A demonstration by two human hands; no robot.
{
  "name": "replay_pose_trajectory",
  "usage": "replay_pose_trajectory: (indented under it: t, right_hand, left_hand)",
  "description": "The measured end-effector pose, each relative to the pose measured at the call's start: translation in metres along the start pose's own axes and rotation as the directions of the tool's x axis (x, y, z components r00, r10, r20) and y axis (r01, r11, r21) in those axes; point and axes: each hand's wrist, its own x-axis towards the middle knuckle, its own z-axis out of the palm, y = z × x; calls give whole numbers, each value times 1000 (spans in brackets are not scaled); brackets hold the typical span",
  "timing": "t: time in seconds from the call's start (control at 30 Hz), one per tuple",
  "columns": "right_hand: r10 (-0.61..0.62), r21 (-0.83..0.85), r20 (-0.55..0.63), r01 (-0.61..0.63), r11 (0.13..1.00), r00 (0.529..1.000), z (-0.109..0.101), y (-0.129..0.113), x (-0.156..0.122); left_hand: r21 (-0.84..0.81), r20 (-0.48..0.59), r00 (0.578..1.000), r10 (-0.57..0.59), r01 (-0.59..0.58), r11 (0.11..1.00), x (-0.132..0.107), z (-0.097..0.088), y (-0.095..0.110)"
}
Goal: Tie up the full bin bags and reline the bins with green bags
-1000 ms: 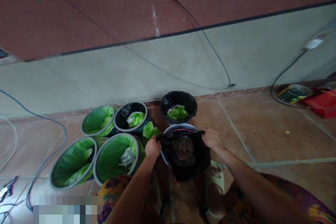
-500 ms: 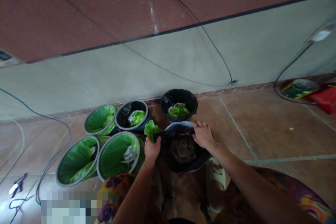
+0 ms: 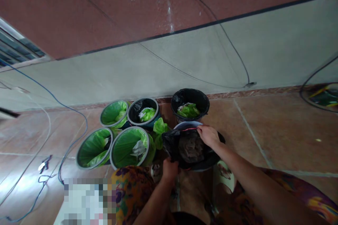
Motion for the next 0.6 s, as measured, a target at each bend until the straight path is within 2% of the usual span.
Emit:
replay_pose_trajectory:
  t: [0.07, 0.13, 0.23, 0.3, 0.37, 0.47, 0.53, 0.6]
  right_hand:
    - [18, 58, -44, -16, 998, 999, -8, -6, -1]
    - [44, 121, -81, -34, 992, 996, -15, -10, -3]
    - [52, 211, -137, -22, 977, 989, -24, -11, -6]
    - [34, 274, -184, 18, 962, 982, -32, -12, -10]
    - [8, 358, -236, 79, 931, 972, -42, -15, -15]
    - [-59, 488, -329, 223, 844, 942, -65, -24, -26]
    - [-109, 547, -385, 322, 773, 916, -81, -30, -36]
    - [-136, 591, -399, 368, 718, 907, -94, -35, -44]
  left_hand:
    - [-145, 35, 995, -97, 101, 984, -8, -2, 7]
    - [-248, 130, 983, -131, 160, 955, -18, -6, 14]
    - [-313, 229, 967, -111, 181, 932, -33, -12, 28]
    - [-313, 252, 966, -59, 139, 940, -39, -17, 39]
    - [-263, 249, 968, 29, 38, 964, -44, -22, 55]
    - [-77, 234, 945, 226, -214, 974, -50, -30, 88]
    - [82, 224, 898, 378, -404, 911, -56, -33, 114]
    - [192, 254, 827, 502, -551, 812, -60, -34, 139]
